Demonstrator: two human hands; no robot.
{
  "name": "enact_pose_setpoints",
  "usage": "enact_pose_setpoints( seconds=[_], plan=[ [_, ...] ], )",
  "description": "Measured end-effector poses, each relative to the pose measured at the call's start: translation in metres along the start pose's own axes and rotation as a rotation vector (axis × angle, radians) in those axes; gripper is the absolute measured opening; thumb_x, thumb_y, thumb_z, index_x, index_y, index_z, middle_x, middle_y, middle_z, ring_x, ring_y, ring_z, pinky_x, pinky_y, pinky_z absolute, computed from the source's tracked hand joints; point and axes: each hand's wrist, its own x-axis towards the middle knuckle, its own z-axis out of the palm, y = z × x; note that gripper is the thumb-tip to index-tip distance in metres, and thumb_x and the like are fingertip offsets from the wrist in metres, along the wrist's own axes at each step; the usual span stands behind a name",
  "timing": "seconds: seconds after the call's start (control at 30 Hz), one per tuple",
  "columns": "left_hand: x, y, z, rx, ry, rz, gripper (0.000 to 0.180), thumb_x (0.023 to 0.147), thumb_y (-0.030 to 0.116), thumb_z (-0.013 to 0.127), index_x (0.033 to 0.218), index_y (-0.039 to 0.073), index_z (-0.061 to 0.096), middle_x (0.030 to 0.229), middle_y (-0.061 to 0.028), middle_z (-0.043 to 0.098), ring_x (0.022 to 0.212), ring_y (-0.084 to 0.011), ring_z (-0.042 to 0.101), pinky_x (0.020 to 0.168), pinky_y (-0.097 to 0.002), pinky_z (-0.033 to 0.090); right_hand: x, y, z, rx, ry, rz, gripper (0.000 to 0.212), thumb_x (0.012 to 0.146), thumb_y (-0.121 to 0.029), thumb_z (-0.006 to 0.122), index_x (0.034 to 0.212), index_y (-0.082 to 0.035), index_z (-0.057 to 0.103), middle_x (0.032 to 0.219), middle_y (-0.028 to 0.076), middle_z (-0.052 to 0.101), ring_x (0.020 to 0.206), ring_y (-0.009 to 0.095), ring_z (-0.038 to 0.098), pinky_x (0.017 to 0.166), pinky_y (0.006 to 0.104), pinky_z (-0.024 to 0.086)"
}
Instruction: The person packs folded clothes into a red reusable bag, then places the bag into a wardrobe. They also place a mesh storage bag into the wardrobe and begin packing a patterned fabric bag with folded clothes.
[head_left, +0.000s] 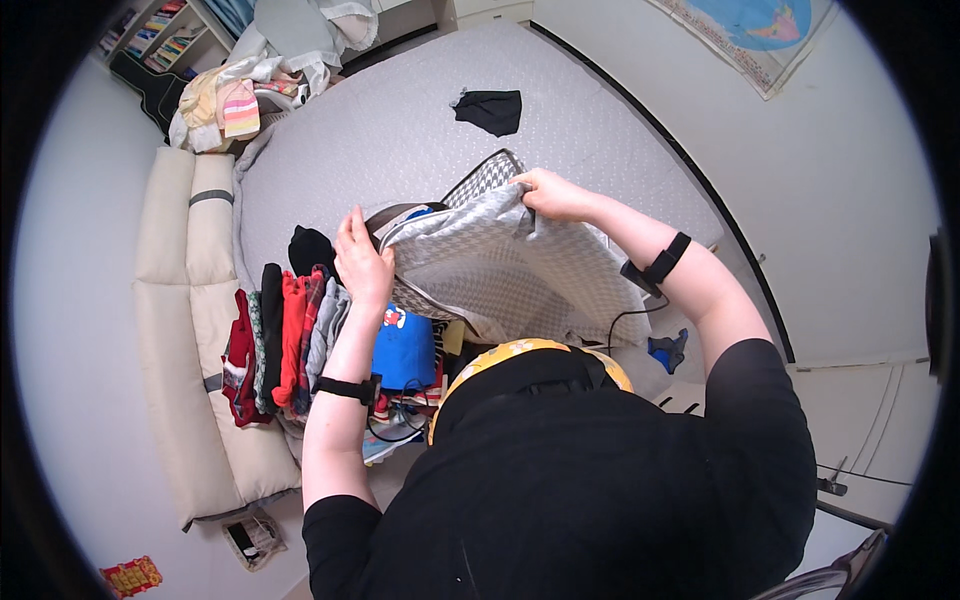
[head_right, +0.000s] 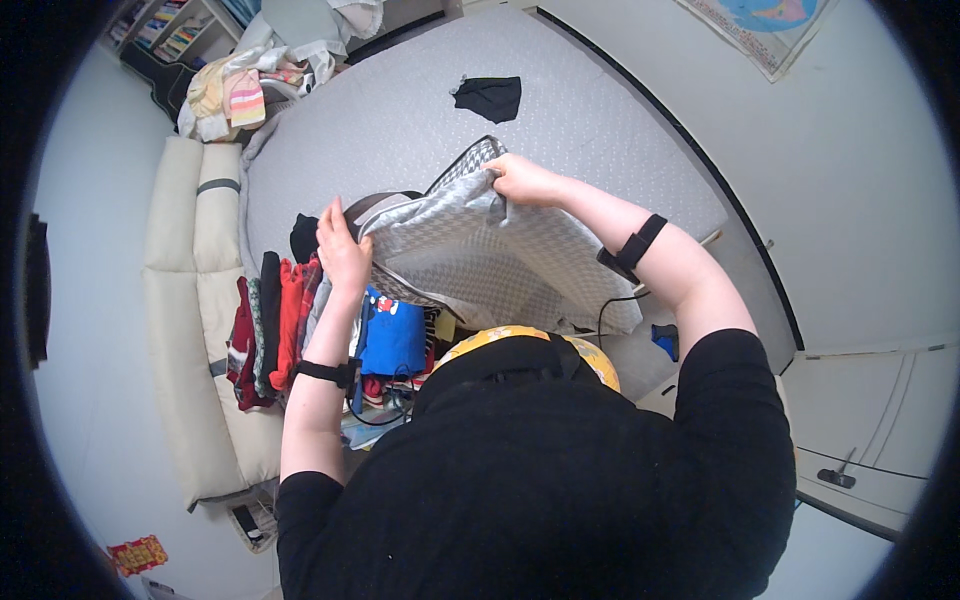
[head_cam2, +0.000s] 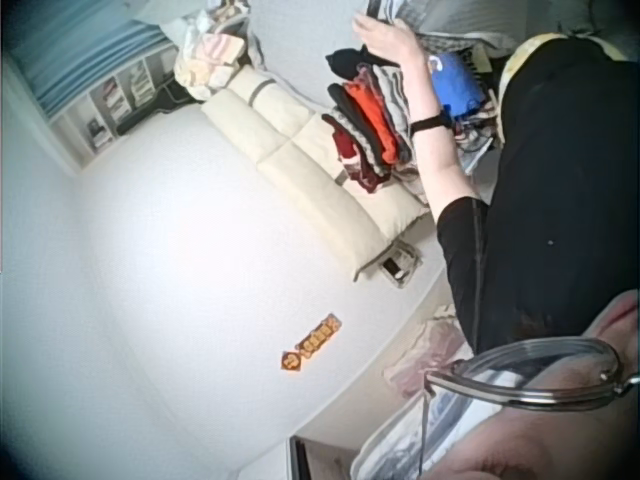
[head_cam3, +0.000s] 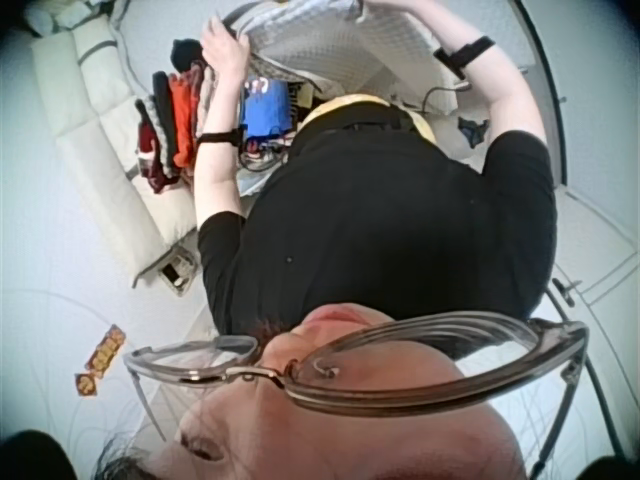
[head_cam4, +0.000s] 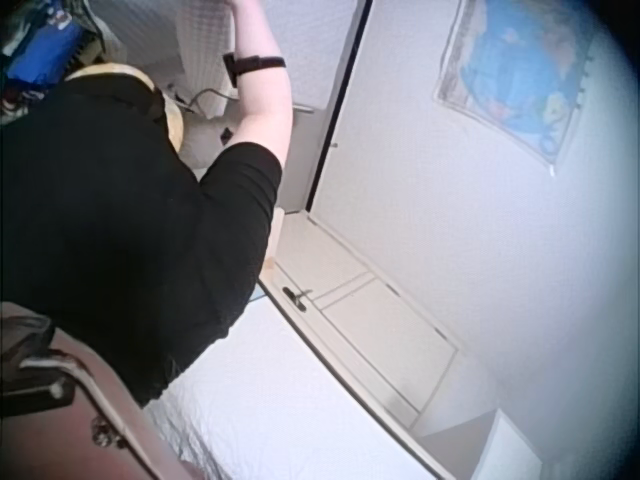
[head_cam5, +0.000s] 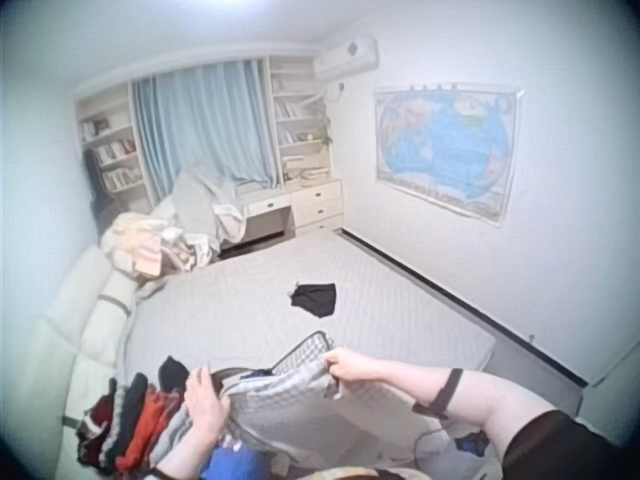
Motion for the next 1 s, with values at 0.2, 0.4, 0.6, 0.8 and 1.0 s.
enact_pose_setpoints(
  seconds=[0.2,0.4,0.6,0.8,1.0],
  plan=[
    [-0.034,0.019,0.01,0.095,0.246,0.423,0.103,0.064,0.031,0.08,0.149,0.016,0.024,0.151,-0.0195,0.022,0.14,-0.0367,0.022,0.109,-0.058,0.023,0.005,-0.01,-0.012,0.34,0.165,0.245,0.032,0.079,0.003,0.043,0.101,0.001,0.067,0.091,0.01,0.068,0.085,0.019,0.062,0.077,0.0344,0.049],
    [-0.038,-0.027,0.041,-0.28,-0.304,-0.199,0.058,0.082,0.003,0.057,0.138,0.011,0.048,0.135,-0.0164,0.049,0.117,-0.0303,0.055,0.093,-0.0411,0.048,-0.007,-0.004,-0.039,0.398,0.054,0.254,0.028,0.077,0.003,0.051,0.1,0.002,0.066,0.096,0.01,0.068,0.084,0.019,0.063,0.076,0.0338,0.05],
    [-0.037,-0.066,0.035,-1.632,-0.804,-0.75,0.026,0.093,0.01,0.054,0.118,0.003,0.059,0.107,-0.0074,0.067,0.092,-0.0163,0.064,0.083,-0.0315,0.052,-0.021,0.028,-0.098,0.09,-0.179,0.361,0.025,0.072,-0.001,0.057,0.095,0.001,0.067,0.09,0.006,0.068,0.083,0.017,0.061,0.077,0.0323,0.049],
    [-0.054,-0.053,0.041,-2.026,-1.058,-0.953,0.049,0.097,0.04,0.052,0.123,-0.001,0.058,0.116,-0.0117,0.065,0.1,-0.0213,0.064,0.09,-0.0356,0.049,-0.01,0.043,-0.137,-0.312,-0.138,0.477,0.035,0.07,-0.002,0.057,0.103,-0.003,0.068,0.098,0.009,0.069,0.092,0.02,0.062,0.082,0.0362,0.048],
    [-0.033,-0.042,0.028,-0.691,-0.484,-0.418,0.057,0.093,0.049,0.052,0.122,0.001,0.058,0.122,-0.0184,0.059,0.11,-0.0254,0.056,0.094,-0.0355,0.043,0.012,0.032,-0.131,-0.004,-0.217,0.403,0.035,0.071,-0.001,0.059,0.106,0.001,0.064,0.096,0.009,0.067,0.087,0.019,0.062,0.078,0.0337,0.05]
  ],
)
